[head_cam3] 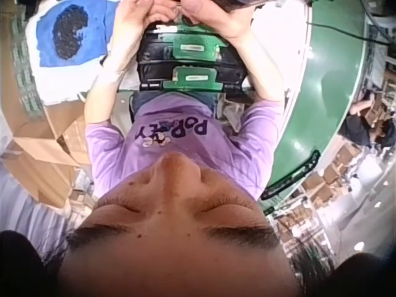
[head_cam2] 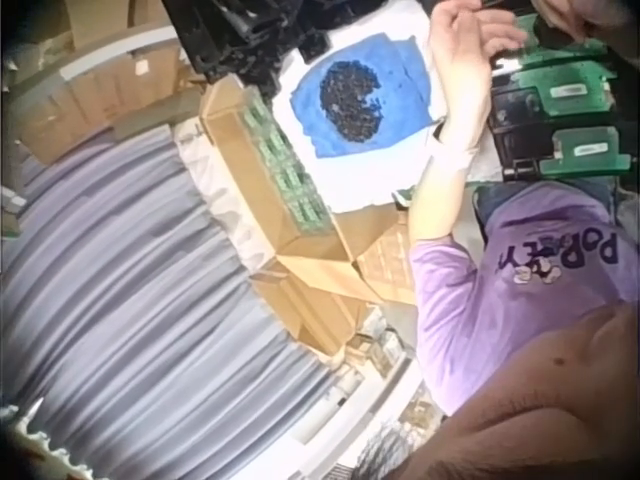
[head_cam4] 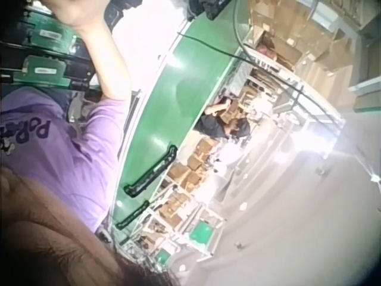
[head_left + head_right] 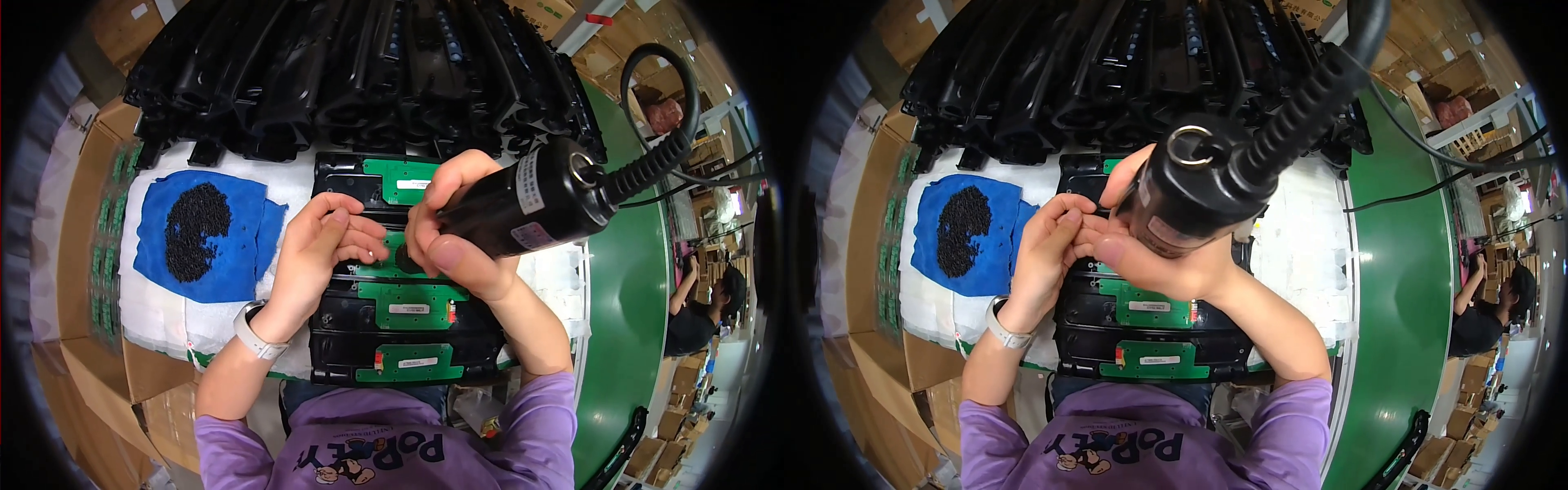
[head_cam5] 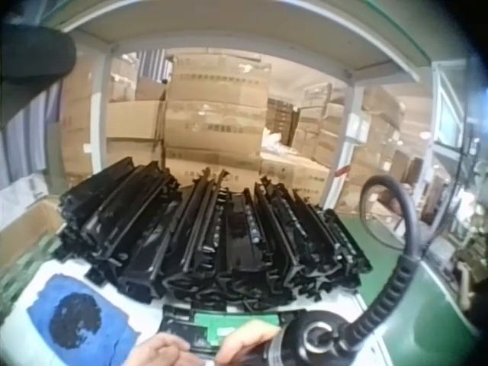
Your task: Assembling components and using an electric screwdriver to secure parts of toner cartridges on a production line.
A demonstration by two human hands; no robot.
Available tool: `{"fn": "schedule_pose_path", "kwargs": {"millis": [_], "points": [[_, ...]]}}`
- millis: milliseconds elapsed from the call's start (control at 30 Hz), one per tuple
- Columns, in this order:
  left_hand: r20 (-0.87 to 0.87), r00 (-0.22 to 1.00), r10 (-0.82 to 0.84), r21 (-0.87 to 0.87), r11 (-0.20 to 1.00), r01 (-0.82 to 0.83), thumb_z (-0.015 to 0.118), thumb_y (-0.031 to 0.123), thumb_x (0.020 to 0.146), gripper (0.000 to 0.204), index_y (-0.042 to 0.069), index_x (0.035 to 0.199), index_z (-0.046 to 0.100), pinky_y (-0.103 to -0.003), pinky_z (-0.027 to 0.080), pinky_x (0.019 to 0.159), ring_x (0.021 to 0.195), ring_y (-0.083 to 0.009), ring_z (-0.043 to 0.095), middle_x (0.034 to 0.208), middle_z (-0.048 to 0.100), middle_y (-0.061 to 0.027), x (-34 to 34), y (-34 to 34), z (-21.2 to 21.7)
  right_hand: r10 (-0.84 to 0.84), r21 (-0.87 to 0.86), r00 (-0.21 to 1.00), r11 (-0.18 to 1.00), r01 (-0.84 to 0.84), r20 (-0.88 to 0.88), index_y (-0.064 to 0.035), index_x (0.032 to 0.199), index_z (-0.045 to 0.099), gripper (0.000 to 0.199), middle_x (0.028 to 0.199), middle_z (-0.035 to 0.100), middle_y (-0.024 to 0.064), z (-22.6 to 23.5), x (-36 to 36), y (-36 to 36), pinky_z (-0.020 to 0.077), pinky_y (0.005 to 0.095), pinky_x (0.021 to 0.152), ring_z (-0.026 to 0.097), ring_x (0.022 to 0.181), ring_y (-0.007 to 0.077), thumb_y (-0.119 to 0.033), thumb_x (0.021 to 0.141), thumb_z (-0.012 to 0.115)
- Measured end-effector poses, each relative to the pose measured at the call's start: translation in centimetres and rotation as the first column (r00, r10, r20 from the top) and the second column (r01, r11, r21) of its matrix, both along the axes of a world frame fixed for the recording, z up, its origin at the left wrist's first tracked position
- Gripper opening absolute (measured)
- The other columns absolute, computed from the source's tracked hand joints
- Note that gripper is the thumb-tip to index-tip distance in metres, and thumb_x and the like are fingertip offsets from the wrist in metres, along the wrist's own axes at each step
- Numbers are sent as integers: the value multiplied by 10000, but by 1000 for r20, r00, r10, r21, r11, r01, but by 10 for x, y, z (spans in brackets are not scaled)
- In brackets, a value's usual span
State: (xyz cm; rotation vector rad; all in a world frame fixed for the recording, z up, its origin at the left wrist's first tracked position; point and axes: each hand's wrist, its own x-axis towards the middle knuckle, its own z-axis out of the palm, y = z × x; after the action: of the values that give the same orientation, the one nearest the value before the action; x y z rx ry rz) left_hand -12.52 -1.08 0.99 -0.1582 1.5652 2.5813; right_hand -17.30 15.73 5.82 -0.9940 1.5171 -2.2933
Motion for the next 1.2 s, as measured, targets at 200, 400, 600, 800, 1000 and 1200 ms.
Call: {"fn": "schedule_pose_path", "kwargs": {"millis": [200, 400, 600, 800, 1000, 1200], "points": [[8, 997, -80, -174, 982, 80, 386, 191, 979, 202, 28, 977, 506, -179, 307, 448, 483, -51, 427, 626, 532, -38, 1, -2, -3, 50, 56, 995, 997, -45, -89, -25, 900, 421, 277, 578, 462, 31, -4, 1, -8, 375, 233, 433, 452, 464, 98, -16, 734, 642], [20, 994, -110, -62, 992, 111, 426, 140, 940, 134, 39, 954, 513, -189, 227, 429, 471, -28, 303, 578, 421, 31, -2, -6, -4, 21, 76, 990, 997, -11, -138, -3, 854, 443, 233, 608, 488, 39, -5, 3, -10, 395, 230, 476, 493, 526, 94, 42, 715, 624], [7, 999, -32, -90, 995, 33, 505, 82, 900, 79, 27, 954, 524, -173, 259, 443, 485, -28, 357, 692, 581, -28, -7, -1, -3, 17, 149, 947, 988, 32, -320, -11, 873, 459, 269, 632, 535, 59, 7, -7, -3, 414, 227, 496, 515, 533, 95, 1, 699, 665], [27, 988, -150, -48, 987, 151, 526, 109, 919, 114, 6, 914, 574, -159, 295, 453, 463, -30, 381, 745, 633, -65, 2, -2, -3, 70, -476, 996, 874, -91, -61, -63, 1054, 438, 306, 611, 474, 30, 27, -13, 19, 449, 307, 526, 478, 451, 155, -219, 829, 574], [-18, 980, -198, -23, 980, 197, 563, 105, 898, 105, 6, 905, 597, -158, 301, 464, 497, -29, 394, 740, 619, -49, 4, 3, -3, 0, -477, 997, 878, -38, -80, -81, 1075, 443, 324, 624, 481, 33, 27, -19, 32, 454, 342, 551, 467, 450, 155, -313, 865, 526], [-24, 977, -212, -71, 975, 210, 632, 100, 851, 100, 10, 887, 605, -154, 314, 472, 534, -19, 426, 742, 620, -39, 4, 0, -2, 31, -473, 998, 880, -49, -47, -83, 1071, 450, 325, 619, 482, 32, 24, -19, 30, 450, 341, 537, 465, 448, 152, -317, 861, 533]]}}
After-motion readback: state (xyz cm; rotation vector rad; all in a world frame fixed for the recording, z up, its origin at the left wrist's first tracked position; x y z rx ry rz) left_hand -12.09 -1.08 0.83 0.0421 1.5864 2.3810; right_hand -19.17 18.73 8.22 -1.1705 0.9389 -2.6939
